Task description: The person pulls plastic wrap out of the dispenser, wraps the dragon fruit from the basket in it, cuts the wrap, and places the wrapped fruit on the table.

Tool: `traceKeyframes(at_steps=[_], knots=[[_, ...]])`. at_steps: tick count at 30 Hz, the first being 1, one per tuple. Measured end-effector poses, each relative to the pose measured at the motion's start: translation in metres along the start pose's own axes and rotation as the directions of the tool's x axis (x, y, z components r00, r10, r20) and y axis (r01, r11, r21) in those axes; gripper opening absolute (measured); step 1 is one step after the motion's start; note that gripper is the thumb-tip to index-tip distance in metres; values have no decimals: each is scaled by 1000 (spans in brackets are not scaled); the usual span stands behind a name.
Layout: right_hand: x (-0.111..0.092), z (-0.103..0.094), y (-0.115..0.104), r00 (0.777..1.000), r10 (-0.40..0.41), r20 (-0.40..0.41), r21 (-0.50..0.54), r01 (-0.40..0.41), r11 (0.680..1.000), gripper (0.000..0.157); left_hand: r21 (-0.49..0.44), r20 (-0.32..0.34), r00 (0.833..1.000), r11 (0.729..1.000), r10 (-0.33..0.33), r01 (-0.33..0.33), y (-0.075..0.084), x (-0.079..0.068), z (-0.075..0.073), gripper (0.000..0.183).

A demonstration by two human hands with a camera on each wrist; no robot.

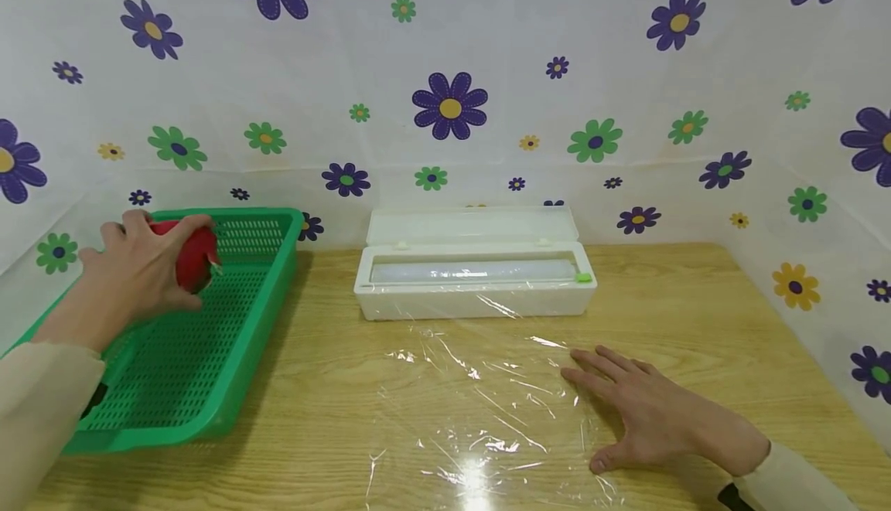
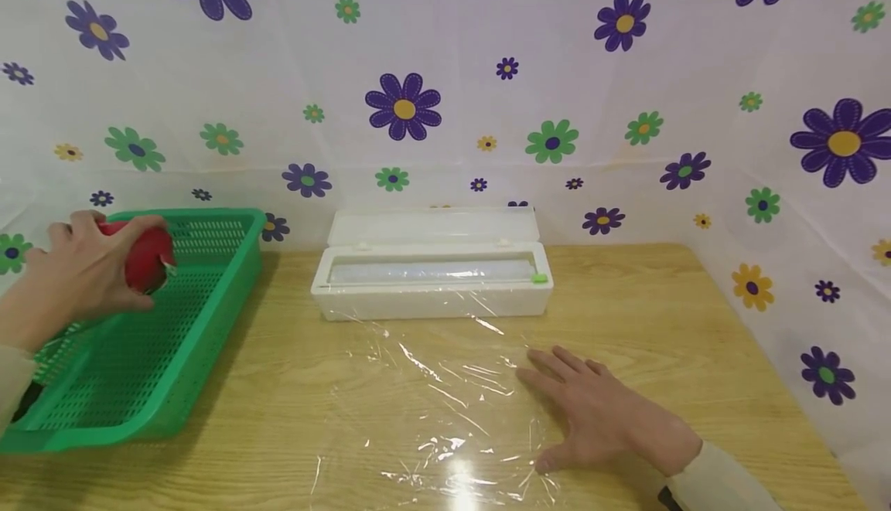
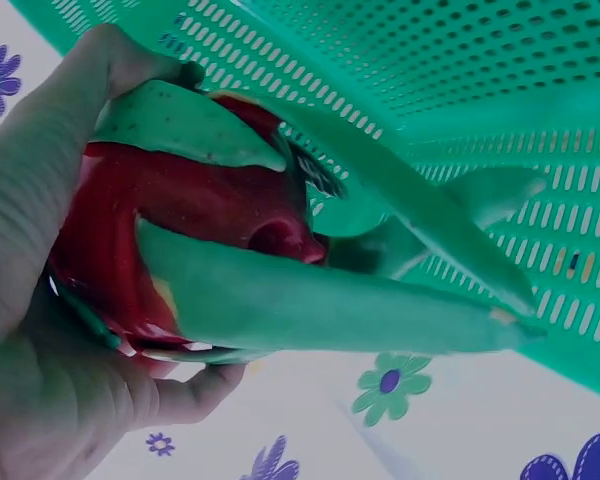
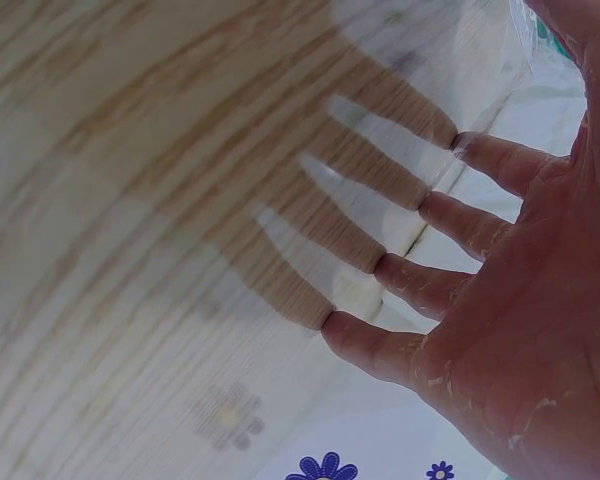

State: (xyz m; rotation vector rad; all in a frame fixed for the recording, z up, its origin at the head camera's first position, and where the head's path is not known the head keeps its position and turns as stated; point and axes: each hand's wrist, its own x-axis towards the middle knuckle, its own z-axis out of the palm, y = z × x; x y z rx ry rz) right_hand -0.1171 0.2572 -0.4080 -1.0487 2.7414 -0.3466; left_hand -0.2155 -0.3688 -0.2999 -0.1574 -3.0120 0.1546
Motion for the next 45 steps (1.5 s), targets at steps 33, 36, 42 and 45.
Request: traceKeyframes(at_steps=[33,36,42,45], knots=[[2,0,0,999,19,26,20,-20,1000,111,27,-178,979,995,96,-92,35,-30,-37,99],[1,0,0,1000,16,23,21,-16,1000,110,43,-191,976,994,107,-101,38,-31,-39,98],[0,1,0,1000,13,14,19,-13,1000,110,49,-208,970,992,124,-116,43,-31,-39,95],[0,0,0,1000,16,14,18,-16,1000,110,53,-208,970,992,126,-117,44,-31,-39,95]])
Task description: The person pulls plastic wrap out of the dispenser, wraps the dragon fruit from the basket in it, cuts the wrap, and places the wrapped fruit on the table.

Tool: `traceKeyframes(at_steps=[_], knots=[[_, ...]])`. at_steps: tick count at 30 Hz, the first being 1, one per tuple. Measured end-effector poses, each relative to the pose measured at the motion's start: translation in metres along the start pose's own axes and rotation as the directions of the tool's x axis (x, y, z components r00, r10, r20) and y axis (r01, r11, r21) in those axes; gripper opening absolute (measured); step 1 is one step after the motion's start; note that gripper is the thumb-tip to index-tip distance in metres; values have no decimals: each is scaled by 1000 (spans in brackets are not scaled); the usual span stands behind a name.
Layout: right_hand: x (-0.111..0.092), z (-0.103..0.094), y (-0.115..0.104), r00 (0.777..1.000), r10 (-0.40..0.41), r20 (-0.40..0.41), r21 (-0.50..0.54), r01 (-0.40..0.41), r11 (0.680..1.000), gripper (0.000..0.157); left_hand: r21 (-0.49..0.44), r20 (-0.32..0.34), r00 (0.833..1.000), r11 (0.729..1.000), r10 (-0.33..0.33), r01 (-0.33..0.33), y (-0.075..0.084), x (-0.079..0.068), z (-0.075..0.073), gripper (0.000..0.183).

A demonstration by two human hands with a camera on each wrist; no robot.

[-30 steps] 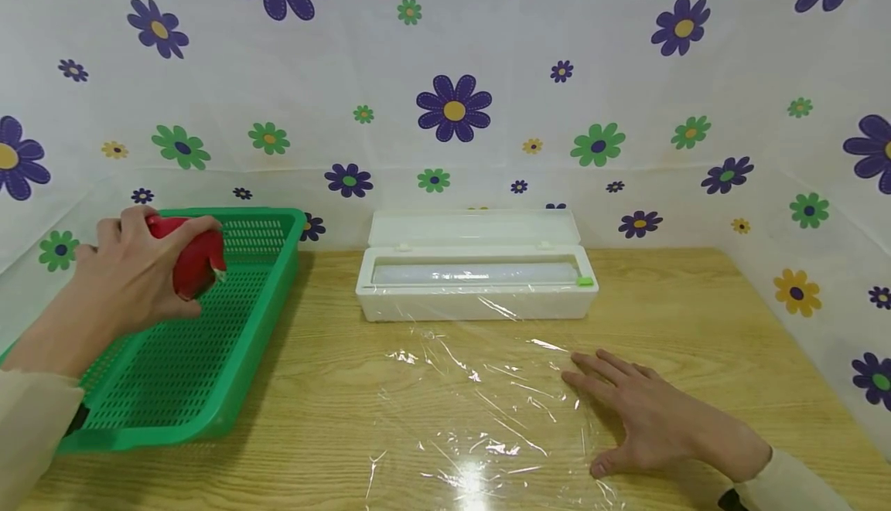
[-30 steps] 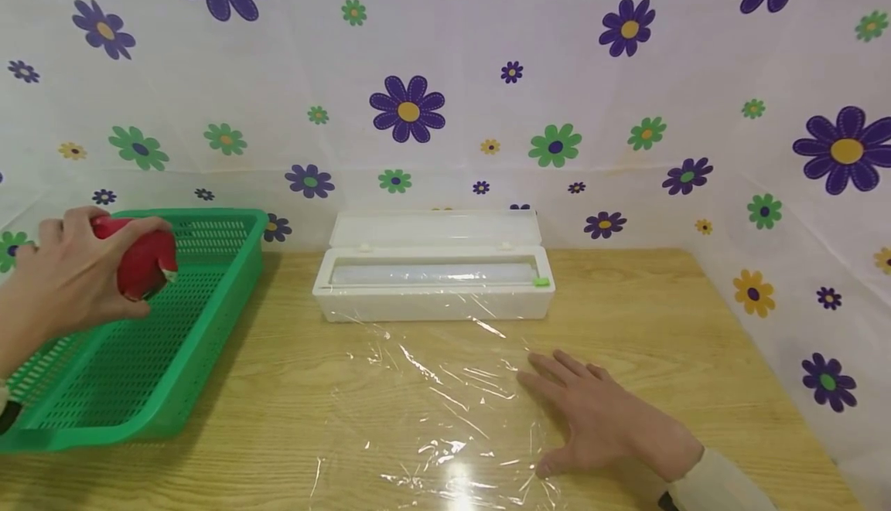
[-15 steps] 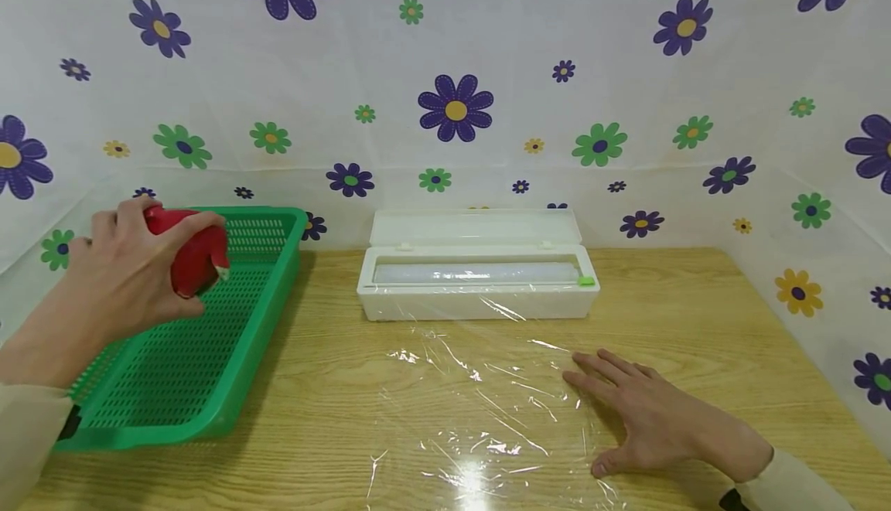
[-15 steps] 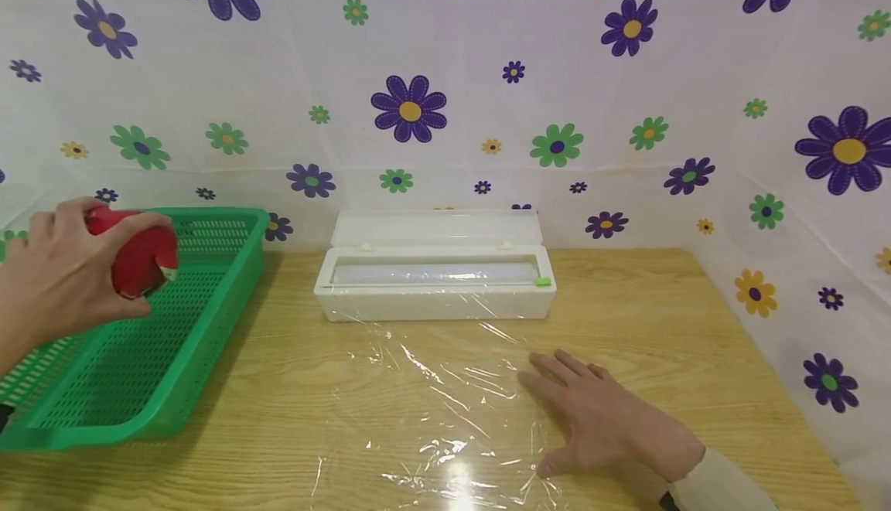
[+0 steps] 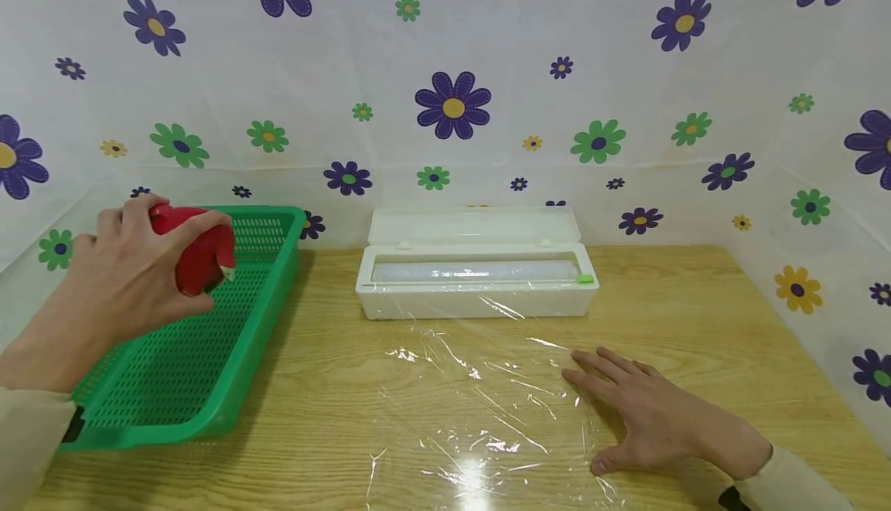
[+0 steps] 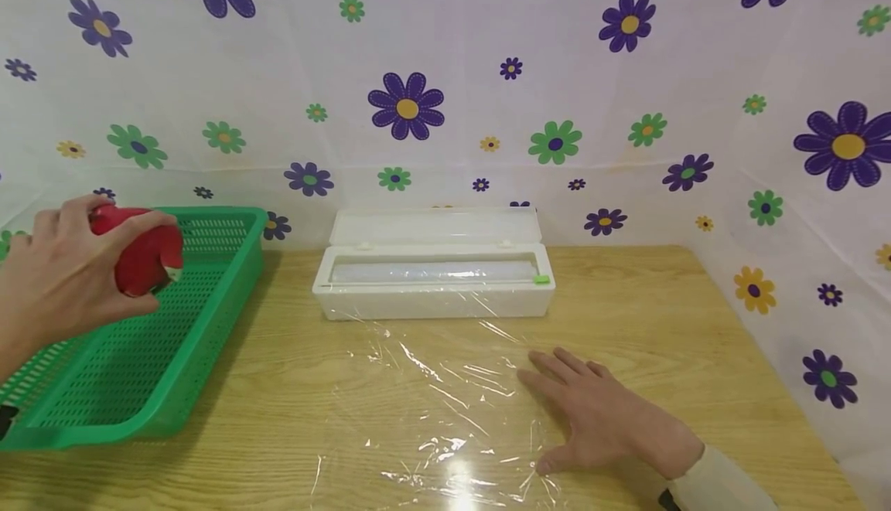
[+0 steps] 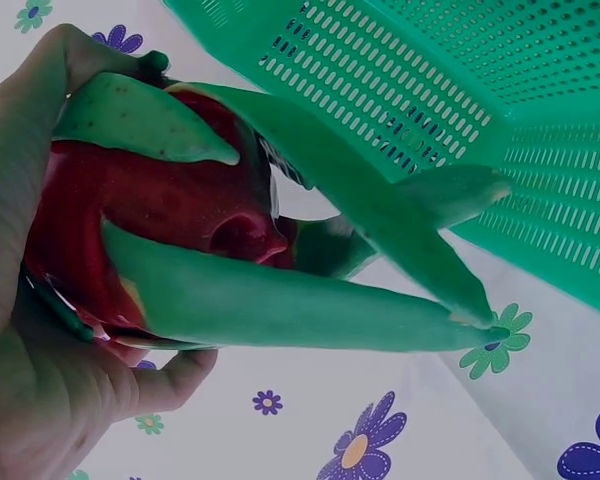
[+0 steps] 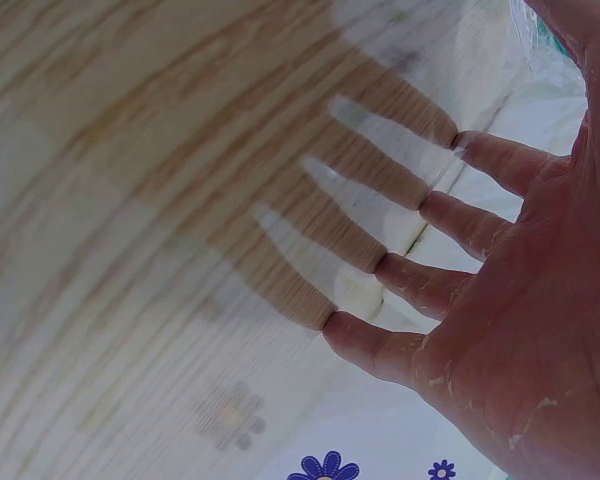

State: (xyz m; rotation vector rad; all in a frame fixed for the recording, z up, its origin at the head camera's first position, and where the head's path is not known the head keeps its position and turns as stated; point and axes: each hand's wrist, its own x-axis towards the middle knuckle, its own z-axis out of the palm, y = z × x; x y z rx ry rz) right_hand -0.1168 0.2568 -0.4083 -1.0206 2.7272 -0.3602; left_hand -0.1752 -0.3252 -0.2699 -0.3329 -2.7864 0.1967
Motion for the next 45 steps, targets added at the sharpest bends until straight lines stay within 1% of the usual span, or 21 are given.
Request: traceKeyframes(at_steps=[8,17,25,33,40,45], knots=[[0,-2,0,1000,4,2,1,-4,1000,109,10,-10,1000,1000,21,-21,6,0,-1,97],[0,-2,0,1000,-4,-3,-8,4,1000,110,-7,-17,999,999,42,-42,13,-1,-1,96],[1,-2,0,1000,-1,0,-4,1,1000,110,-11,-37,998,999,53,-53,18,-5,-1,96],[0,-1,0,1000,6,7,7,-6,1000,110,-26,-76,994,996,82,-85,27,-9,-6,98],[1,-1,1,1000,6,6,7,-6,1000,110,-29,-128,987,994,98,-102,35,-11,-10,95],[1,0,1,1000,5,8,4,-6,1000,110,-26,-140,983,992,115,-120,38,-12,-12,97]])
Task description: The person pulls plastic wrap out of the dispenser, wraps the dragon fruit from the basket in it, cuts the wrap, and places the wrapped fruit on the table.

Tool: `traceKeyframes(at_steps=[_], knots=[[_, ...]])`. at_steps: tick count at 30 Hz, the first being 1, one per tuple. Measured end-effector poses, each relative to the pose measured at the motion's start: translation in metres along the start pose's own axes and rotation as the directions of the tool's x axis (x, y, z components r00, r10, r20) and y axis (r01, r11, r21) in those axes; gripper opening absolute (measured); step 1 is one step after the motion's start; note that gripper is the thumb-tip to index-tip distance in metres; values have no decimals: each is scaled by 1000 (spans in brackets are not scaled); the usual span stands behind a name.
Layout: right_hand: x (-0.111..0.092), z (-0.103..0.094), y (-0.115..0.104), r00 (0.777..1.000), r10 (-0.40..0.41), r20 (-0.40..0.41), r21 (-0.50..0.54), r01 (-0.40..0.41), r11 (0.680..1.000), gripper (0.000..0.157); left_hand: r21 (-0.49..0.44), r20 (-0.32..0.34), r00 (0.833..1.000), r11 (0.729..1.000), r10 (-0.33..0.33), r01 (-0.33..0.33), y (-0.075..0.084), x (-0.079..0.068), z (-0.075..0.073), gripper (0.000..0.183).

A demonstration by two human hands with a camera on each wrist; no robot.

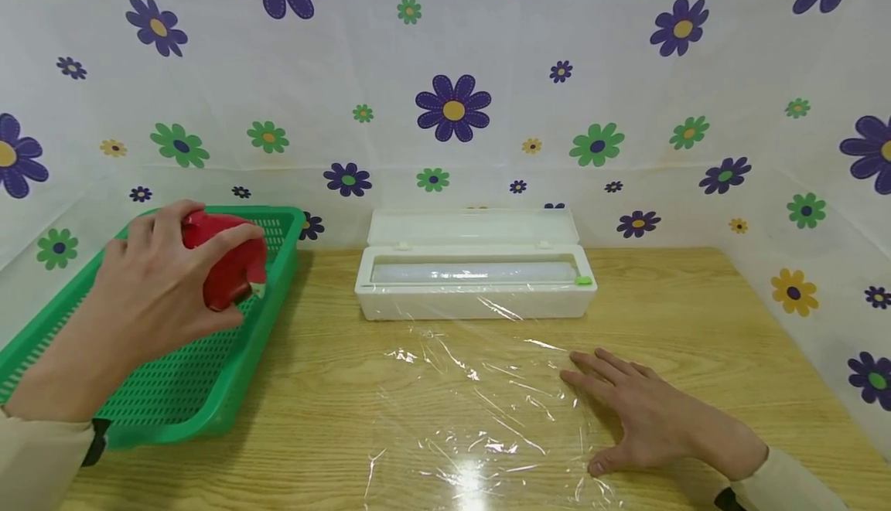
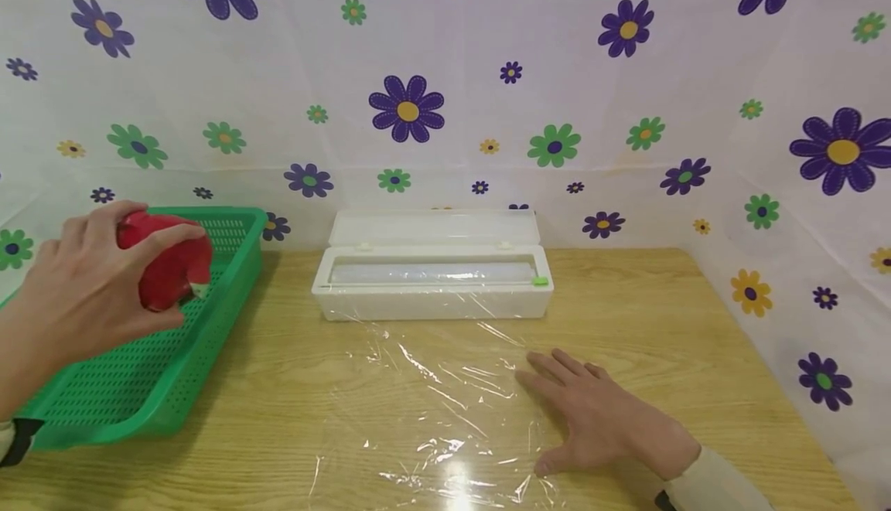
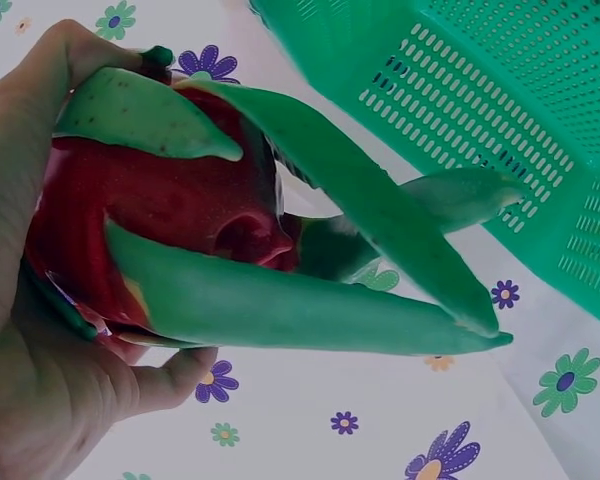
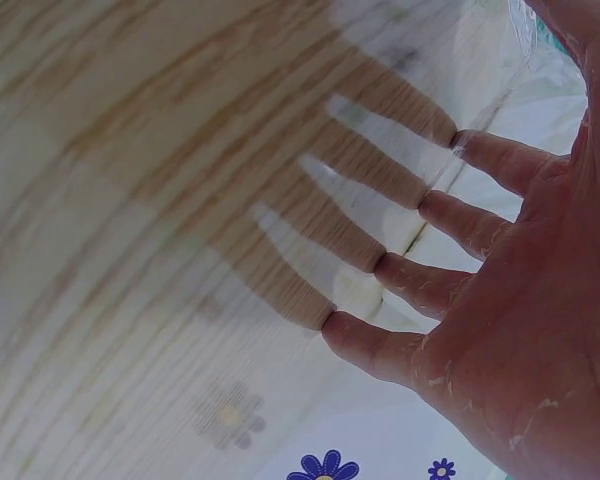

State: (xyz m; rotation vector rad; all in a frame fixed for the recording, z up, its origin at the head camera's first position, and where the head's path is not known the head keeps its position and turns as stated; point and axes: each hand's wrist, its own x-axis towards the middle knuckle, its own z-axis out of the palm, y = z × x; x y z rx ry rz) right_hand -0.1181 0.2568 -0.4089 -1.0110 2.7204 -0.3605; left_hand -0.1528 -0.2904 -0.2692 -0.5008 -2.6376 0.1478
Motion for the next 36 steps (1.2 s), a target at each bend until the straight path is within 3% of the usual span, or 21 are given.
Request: traceKeyframes(at_steps=[15,36], knots=[[0,1,0,1000,14,3,-3,-14,1000,110,-37,-4,1000,999,15,-15,16,1,-8,100],[0,2,0,1000,1,-14,-1,-1,1000,110,-88,-55,994,991,98,-102,44,6,-15,111]])
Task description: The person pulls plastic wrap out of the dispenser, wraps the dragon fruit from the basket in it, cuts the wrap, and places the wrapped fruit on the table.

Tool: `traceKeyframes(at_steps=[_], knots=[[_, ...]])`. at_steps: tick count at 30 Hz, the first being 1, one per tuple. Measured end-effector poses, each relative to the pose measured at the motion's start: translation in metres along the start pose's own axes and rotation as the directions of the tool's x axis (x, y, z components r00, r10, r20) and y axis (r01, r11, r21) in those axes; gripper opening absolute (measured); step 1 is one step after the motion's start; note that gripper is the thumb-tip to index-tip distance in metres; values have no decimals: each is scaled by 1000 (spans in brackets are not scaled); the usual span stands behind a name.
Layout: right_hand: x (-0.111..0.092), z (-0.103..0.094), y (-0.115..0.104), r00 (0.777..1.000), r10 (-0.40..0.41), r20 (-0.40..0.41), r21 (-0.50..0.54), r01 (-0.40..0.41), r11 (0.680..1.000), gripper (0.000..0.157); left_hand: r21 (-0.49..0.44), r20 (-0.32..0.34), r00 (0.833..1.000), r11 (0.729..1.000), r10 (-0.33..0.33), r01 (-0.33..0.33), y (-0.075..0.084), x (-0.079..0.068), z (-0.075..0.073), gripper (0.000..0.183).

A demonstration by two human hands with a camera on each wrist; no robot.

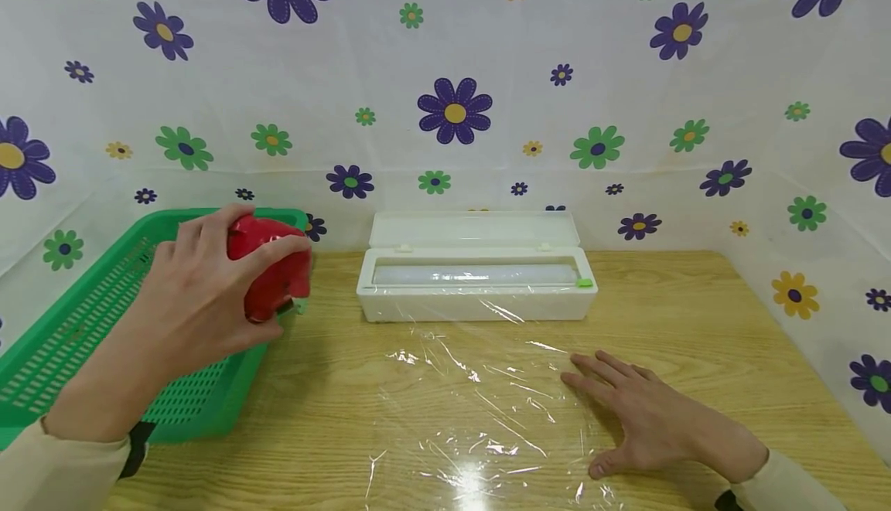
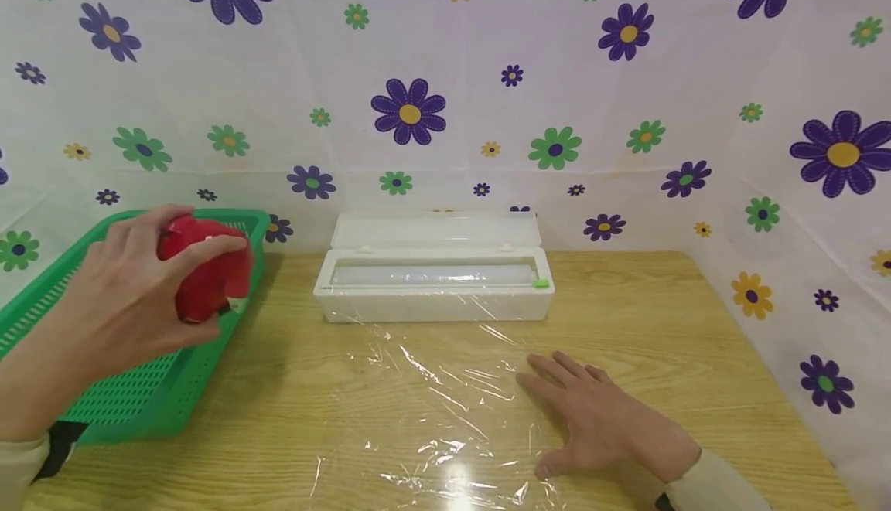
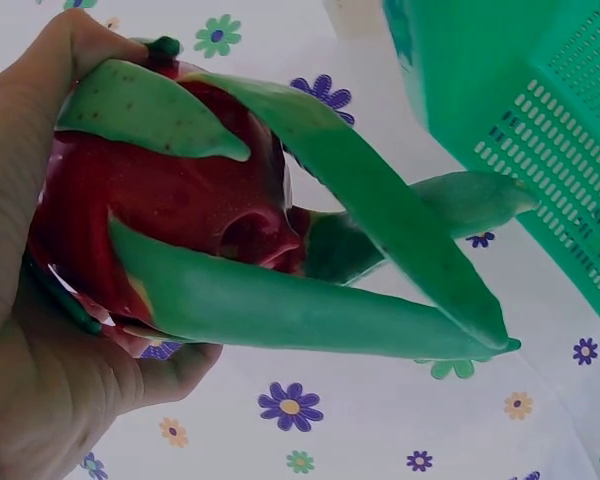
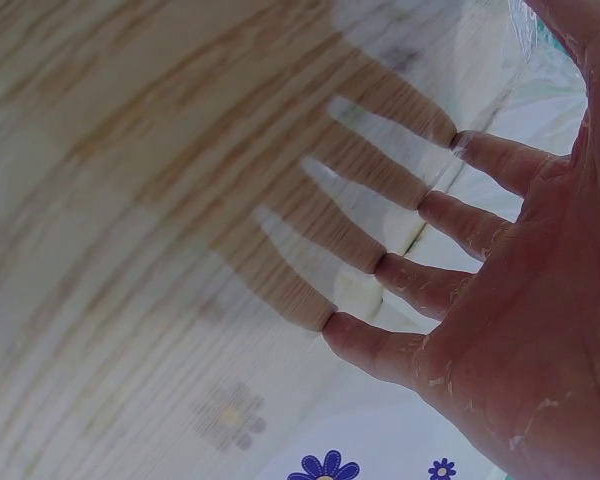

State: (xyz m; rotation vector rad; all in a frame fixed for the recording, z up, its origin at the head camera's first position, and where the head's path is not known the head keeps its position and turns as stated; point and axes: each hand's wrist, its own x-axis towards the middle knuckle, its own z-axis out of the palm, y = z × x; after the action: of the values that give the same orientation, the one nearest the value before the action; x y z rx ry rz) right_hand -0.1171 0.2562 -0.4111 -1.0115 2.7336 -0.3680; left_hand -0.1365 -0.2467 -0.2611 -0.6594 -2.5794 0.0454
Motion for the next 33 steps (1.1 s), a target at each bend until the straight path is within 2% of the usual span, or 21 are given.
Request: traceKeyframes(at_steps=[15,25,33], knots=[[0,-2,-1,1000,-3,-6,-13,3,1000,110,-16,-28,995,996,92,-93,26,6,6,107],[-1,1,-1,999,-22,-30,-25,21,999,111,-48,-16,994,993,108,-109,41,11,9,103],[-1,-1,-1,1000,-15,-24,-16,14,1000,111,-68,40,995,993,95,-92,48,12,12,103]])
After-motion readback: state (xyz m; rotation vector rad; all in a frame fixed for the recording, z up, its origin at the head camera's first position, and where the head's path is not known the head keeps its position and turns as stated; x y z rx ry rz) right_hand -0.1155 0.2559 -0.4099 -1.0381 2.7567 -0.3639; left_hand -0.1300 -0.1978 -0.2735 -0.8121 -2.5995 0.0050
